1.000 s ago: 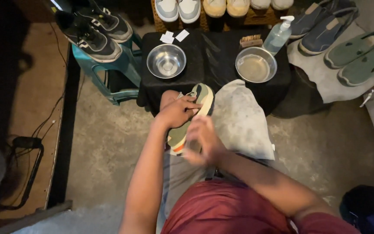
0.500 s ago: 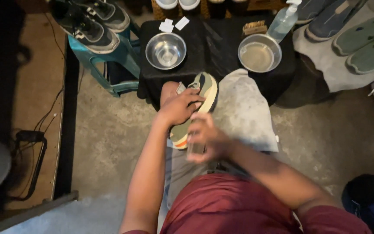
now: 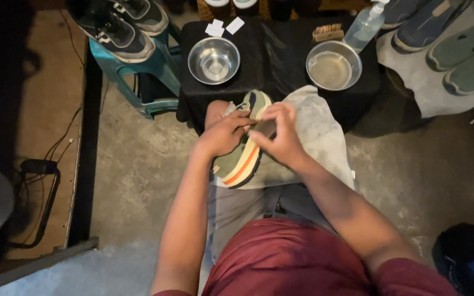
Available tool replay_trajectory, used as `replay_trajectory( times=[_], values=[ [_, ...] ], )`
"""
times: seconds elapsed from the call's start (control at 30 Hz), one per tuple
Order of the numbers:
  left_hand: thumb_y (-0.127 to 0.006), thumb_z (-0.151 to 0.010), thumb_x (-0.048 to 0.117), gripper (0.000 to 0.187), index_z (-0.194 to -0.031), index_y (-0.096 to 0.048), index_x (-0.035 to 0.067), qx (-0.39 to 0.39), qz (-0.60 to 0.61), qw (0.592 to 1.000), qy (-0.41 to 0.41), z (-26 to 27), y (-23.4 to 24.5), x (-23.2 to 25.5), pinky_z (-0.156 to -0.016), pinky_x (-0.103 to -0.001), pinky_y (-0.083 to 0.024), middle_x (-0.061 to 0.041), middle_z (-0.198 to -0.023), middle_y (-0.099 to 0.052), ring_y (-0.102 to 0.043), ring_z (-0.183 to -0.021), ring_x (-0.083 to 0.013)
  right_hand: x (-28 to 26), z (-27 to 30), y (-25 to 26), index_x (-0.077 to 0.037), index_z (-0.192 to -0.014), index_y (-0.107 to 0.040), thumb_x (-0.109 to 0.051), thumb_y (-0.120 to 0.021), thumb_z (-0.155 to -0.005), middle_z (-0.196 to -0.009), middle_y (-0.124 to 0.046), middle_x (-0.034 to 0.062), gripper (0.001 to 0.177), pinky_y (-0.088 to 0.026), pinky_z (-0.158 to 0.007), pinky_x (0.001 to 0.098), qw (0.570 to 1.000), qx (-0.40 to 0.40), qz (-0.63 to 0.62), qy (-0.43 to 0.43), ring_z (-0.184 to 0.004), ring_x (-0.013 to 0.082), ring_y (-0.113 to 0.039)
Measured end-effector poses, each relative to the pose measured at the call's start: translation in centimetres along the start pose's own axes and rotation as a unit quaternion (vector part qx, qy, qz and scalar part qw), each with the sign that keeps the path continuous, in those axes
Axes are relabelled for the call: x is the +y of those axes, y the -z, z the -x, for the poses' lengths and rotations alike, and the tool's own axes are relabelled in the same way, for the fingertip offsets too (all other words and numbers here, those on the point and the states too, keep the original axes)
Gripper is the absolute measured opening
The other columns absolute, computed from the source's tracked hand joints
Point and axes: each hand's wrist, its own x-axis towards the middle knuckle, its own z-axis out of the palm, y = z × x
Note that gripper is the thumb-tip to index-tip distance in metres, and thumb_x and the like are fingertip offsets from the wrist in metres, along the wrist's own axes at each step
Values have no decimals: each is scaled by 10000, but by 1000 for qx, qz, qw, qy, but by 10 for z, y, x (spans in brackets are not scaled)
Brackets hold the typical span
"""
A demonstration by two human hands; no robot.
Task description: The person scrubs a single sneaker with a brush, repeatedly dipping the brush into a bowl of water and wiping the shoe with a cloth. The person works on the upper and side panels of the shoe throughout the clip.
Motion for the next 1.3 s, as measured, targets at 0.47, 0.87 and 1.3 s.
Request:
replay_trajectory(
  times=[0.47, 0.87, 1.3],
  values=[
    [-505, -990, 275, 328, -1231, -708, 364, 27, -65, 997, -27, -14, -13, -3, -1144, -486, -358, 105, -1510, -535, -577, -1313, -320, -30, 0, 7, -128, -1065, -552, -452, -820, -876, -1097, -585, 39, 461, -262, -1141, 502, 999, -16, 28, 32, -1201, 316, -434],
    [-496, -1025, 300, 343, -1310, -672, 374, 12, -4, 999, -32, -7, 2, -2, -1208, -538, -269, 25, -1549, -511, -482, -1410, -336, -28, 14, -2, -126, -1119, -554, -450, -800, -882, -1168, -532, 66, 471, -236, -1165, 489, 998, -48, -29, 8, -1260, 345, -405],
    [-505, -1020, 226, 388, -1366, -640, 335, 8, 13, 999, -30, -2, 2, 2, -1209, -589, -229, -12, -1555, -513, -452, -1440, -326, -66, 16, 1, -146, -1034, -589, -464, -835, -825, -1111, -558, 81, 453, -329, -1098, 576, 993, -73, 56, 76, -1218, 403, -408]
  ],
)
